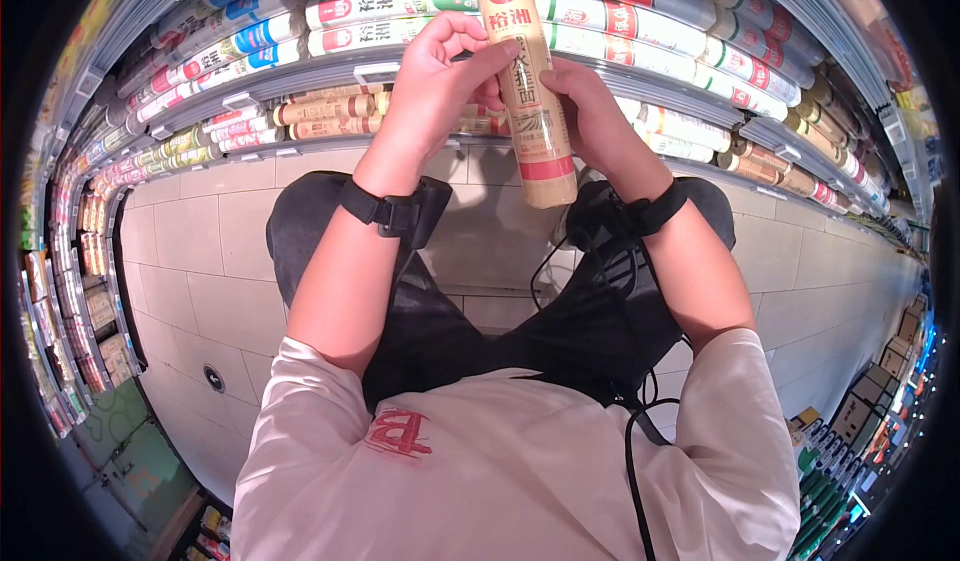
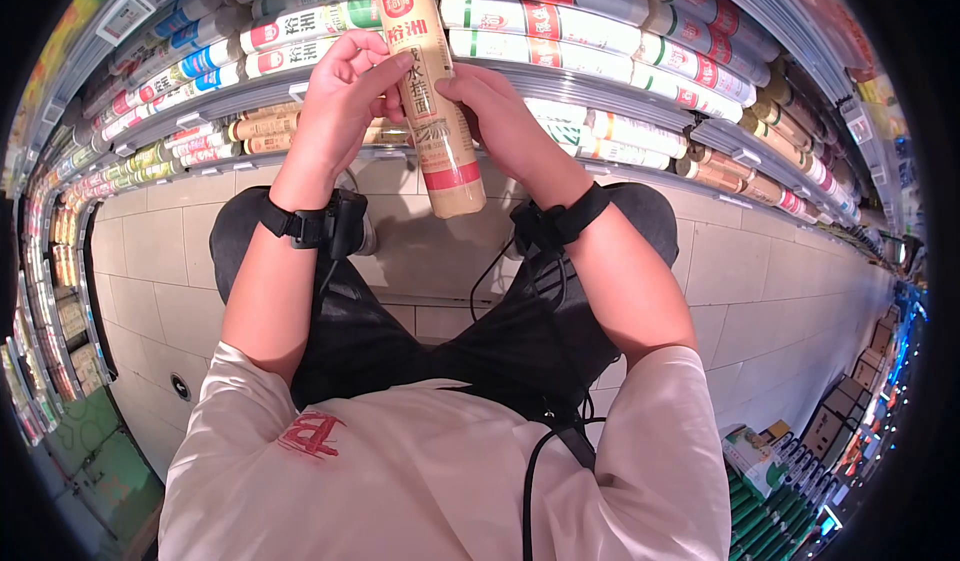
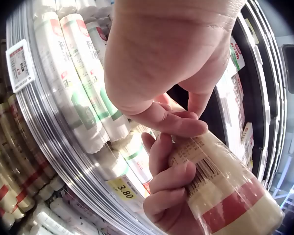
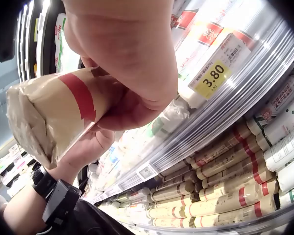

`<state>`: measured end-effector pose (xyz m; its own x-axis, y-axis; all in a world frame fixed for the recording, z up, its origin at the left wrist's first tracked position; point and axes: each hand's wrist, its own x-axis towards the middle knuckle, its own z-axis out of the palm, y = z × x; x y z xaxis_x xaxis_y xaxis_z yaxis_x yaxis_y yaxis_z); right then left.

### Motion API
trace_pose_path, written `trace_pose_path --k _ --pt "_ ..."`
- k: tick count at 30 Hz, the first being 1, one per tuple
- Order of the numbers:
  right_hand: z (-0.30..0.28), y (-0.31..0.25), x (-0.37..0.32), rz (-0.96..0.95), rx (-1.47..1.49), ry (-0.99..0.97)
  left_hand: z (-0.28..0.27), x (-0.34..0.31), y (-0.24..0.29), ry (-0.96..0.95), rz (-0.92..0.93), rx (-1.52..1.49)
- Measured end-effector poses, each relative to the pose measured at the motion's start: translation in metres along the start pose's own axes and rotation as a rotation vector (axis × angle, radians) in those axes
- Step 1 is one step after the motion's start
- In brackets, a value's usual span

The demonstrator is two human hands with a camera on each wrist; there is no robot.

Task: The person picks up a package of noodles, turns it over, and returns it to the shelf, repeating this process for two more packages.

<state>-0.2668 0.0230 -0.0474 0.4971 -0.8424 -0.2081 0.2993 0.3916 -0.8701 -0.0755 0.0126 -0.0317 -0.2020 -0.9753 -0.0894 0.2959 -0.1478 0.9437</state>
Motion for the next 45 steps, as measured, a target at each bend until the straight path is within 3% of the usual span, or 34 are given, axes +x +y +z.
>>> trace_pose_path --k 10,15,19,20,21,22,24,25,28,30,31,34,35,38,45 --pt "0.001 0.000 -0.001 -0.004 0.000 -0.026 0.000 -0.001 -0.001 -0.011 0.000 0.030" --pt "0.000 0.008 0.004 0.049 0.000 -0.043 0.002 -0.004 0.002 0.094 -0.039 0.007" --pt "-0.010 0.033 0.015 0.149 -0.189 -0.079 0.012 -0.015 0.001 0.145 0.137 0.007" --pt "-0.002 0.030 0.014 0.226 -0.350 -0.053 0.015 -0.011 -0.016 0.201 0.255 0.022" --pt "0.002 0.035 0.012 0.149 -0.523 -0.078 0.021 -0.016 -0.010 0.137 0.332 -0.054" --pt "-0.027 0.070 0.014 0.005 -0.575 -0.059 0.027 -0.027 0.007 0.086 0.187 -0.111" --pt "-0.009 0.074 0.018 0.086 -0.456 -0.166 0.031 -0.031 -0.003 0.087 0.334 -0.100" --pt "-0.004 0.080 0.034 0.114 -0.574 -0.179 0.033 -0.025 -0.016 0.065 0.422 -0.111" --pt "-0.008 0.113 0.063 0.187 -0.919 -0.189 0.028 -0.029 0.000 0.258 0.382 0.100" --pt "-0.005 0.123 0.075 0.216 -1.140 -0.169 0.020 -0.028 0.006 0.258 0.323 0.015" --pt "0.005 0.125 0.086 -0.016 -1.355 -0.143 0.016 -0.027 0.009 0.250 0.295 -0.023" --pt "0.016 0.133 0.130 -0.273 -1.858 -0.164 0.009 -0.025 0.009 0.255 0.304 -0.063" --pt "0.013 0.138 0.143 -0.136 -1.791 -0.108 0.008 -0.026 0.011 0.259 0.285 -0.073" --pt "-0.039 0.181 0.187 -0.507 -1.868 0.068 0.004 -0.028 0.013 0.251 0.277 -0.020" --pt "-0.084 0.199 0.213 -0.388 -1.949 0.326 0.006 -0.024 0.003 0.312 0.306 0.036"
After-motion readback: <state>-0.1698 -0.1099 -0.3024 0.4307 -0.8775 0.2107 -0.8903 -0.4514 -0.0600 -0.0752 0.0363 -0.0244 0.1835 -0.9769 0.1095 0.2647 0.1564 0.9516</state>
